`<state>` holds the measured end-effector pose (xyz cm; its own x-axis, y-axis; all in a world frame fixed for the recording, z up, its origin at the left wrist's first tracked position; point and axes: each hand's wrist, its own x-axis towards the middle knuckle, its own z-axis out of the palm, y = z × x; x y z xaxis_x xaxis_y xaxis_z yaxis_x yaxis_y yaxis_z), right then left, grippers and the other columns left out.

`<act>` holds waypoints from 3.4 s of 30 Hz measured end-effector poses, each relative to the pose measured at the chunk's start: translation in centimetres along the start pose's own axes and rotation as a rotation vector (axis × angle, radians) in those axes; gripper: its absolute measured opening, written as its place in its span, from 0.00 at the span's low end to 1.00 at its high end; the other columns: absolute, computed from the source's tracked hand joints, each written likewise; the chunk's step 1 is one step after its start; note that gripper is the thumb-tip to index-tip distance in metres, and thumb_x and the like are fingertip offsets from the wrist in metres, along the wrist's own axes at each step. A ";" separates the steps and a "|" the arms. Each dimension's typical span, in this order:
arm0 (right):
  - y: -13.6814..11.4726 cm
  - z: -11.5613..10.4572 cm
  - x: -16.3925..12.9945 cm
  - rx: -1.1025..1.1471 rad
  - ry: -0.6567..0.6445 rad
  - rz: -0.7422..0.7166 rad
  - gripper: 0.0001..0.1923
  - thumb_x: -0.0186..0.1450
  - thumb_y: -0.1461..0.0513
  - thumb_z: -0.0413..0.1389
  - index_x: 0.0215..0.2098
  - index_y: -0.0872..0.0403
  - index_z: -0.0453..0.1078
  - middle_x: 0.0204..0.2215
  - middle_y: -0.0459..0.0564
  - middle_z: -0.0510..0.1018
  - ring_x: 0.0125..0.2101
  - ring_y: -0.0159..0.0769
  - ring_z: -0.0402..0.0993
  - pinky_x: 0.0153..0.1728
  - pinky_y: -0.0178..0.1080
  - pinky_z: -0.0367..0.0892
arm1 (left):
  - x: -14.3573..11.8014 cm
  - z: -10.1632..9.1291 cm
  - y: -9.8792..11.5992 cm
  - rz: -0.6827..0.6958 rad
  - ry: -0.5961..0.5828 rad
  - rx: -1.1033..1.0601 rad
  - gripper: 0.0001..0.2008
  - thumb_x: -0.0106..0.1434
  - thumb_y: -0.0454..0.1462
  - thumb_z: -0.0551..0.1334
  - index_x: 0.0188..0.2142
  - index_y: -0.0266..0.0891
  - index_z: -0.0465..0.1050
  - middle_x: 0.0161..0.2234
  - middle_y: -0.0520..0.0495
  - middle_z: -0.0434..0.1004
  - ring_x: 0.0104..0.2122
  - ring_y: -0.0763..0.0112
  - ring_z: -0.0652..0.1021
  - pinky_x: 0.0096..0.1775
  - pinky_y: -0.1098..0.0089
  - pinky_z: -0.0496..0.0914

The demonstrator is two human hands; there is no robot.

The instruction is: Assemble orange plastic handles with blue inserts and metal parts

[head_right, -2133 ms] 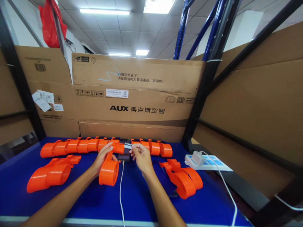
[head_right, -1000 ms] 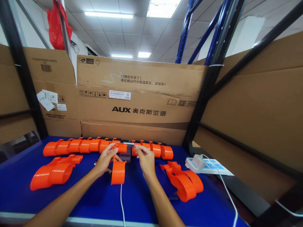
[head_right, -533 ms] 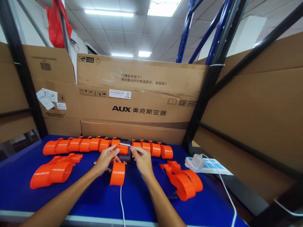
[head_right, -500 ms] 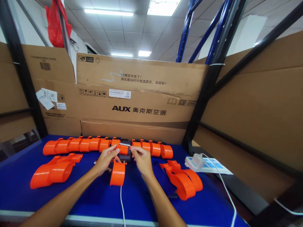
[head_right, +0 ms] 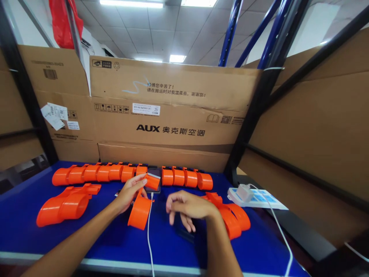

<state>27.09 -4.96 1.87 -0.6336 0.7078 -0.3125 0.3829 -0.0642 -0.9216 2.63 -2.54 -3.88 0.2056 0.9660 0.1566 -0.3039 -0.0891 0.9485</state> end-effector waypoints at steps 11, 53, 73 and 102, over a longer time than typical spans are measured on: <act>1.3 1.5 2.0 -0.076 -0.103 0.129 0.13 0.58 0.54 0.61 0.25 0.56 0.72 0.16 0.47 0.78 0.15 0.30 0.73 0.18 0.31 0.68 | -0.1 -0.3 0.1 -0.044 0.010 0.011 0.39 0.55 0.51 0.68 0.61 0.32 0.64 0.19 0.48 0.77 0.18 0.69 0.75 0.22 0.74 0.64; 1.8 2.7 7.2 -0.328 0.909 -0.735 0.14 0.67 0.59 0.54 0.51 0.52 0.69 0.44 0.53 0.78 0.40 0.40 0.76 0.39 0.40 0.73 | 0.4 -0.3 -0.7 0.136 0.158 0.014 0.30 0.54 0.47 0.68 0.53 0.39 0.64 0.36 0.47 0.79 0.19 0.71 0.79 0.21 0.74 0.68; 1.3 4.1 6.0 -0.689 0.777 -0.850 0.17 0.70 0.62 0.53 0.56 0.48 0.70 0.39 0.52 0.73 0.38 0.39 0.72 0.41 0.42 0.71 | 0.1 -0.2 -1.3 0.171 -0.039 0.089 0.30 0.51 0.40 0.72 0.52 0.39 0.69 0.49 0.39 0.76 0.19 0.77 0.77 0.23 0.72 0.72; 2.4 2.7 5.6 -1.008 0.940 -0.198 0.04 0.55 0.64 0.61 0.30 0.54 0.73 0.29 0.53 0.77 0.34 0.45 0.70 0.34 0.40 0.61 | 0.4 -0.7 -0.8 0.104 0.116 0.033 0.26 0.50 0.40 0.73 0.48 0.39 0.70 0.39 0.47 0.78 0.18 0.78 0.75 0.23 0.73 0.70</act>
<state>22.66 -3.08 -2.72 -0.2031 0.8734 0.4426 0.9096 0.3356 -0.2448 2.32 -1.87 -4.74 0.0649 0.9725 0.2238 -0.2866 -0.1966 0.9376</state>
